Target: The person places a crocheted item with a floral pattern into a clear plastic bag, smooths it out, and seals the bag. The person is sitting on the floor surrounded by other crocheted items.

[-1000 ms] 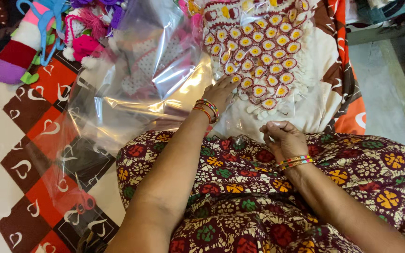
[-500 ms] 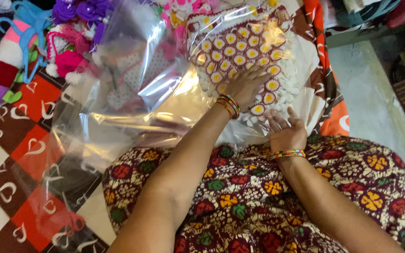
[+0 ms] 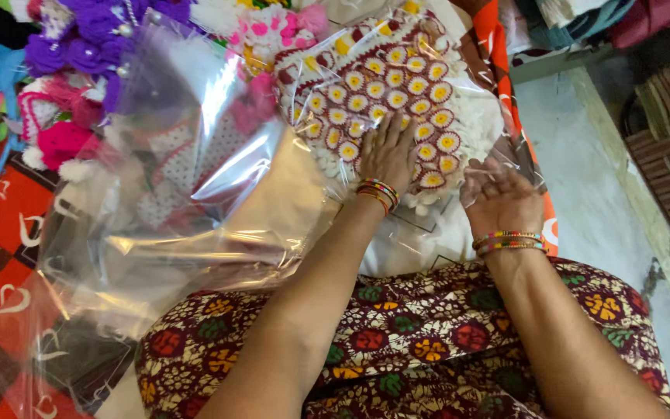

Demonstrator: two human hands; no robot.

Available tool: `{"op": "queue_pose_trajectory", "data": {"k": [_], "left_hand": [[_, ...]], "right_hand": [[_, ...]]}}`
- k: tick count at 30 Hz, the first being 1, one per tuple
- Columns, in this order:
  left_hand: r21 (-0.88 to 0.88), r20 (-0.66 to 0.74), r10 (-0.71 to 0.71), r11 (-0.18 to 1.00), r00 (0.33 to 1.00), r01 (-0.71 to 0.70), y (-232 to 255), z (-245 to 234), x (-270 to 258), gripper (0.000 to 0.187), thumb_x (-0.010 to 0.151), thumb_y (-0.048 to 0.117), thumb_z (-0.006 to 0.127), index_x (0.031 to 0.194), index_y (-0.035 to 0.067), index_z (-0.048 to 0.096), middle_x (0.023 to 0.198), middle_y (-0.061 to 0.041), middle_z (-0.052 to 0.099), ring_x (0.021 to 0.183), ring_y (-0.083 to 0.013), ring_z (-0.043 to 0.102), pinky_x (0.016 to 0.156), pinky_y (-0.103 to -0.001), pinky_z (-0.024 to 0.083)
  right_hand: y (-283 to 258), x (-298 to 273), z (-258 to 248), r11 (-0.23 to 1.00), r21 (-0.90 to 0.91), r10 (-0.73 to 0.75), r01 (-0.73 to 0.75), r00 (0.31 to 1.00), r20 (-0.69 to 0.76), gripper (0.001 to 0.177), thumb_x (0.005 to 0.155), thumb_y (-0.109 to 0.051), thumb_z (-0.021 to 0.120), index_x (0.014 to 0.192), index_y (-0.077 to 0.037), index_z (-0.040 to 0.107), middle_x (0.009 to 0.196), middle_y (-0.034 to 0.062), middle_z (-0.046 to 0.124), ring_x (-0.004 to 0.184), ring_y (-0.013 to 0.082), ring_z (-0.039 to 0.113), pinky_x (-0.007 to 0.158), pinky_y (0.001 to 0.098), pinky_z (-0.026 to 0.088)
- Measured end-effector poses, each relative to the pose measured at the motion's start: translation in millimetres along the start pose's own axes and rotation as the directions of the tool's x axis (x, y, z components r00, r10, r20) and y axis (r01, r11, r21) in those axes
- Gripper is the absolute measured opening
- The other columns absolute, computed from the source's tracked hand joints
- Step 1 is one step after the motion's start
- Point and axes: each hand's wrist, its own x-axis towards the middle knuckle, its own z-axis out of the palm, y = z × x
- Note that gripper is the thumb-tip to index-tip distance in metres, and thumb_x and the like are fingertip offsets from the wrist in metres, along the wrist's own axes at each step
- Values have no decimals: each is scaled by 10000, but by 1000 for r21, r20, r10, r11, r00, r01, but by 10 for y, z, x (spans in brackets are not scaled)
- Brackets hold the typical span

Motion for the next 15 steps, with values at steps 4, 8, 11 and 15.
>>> {"op": "queue_pose_trajectory", "data": {"k": [4,8,11,15], "left_hand": [[-5,-25,11,1000,1000,-11,12,48,-22,599,1028,376,538,1585,246,360,1685,-52,295,1570,-259,240,1265,-498,198],[20,-14,32,999,999,-32,-17,30,-40,610,1024,362,528,1592,236,349,1680,-60,291,1566,-263,236,1268,-492,186],[-3,-13,44,999,999,-44,-18,4,-24,609,1025,360,519,1594,235,340,1678,-61,278,1555,-261,228,1256,-491,177],[-1,14,26,1000,1000,-25,18,-23,-59,599,1024,348,500,1592,253,336,1698,-43,262,1565,-238,217,1263,-485,174]], "right_hand": [[54,-103,-307,1000,-9,-2,1,994,-111,164,1004,-155,634,1122,-48,592,1051,121,677,947,241,646,788,339,539],[71,-239,-459,997,-40,-74,72,996,-47,175,1015,-109,708,1163,-53,633,998,79,677,857,172,618,706,278,472],[47,-367,-544,981,-164,-116,105,992,-56,145,961,-82,697,1090,-56,636,967,60,656,845,168,613,738,276,493],[-33,-392,-581,987,-122,-124,101,972,-201,95,929,-107,662,984,-44,618,898,60,658,802,185,619,728,336,539]]}}
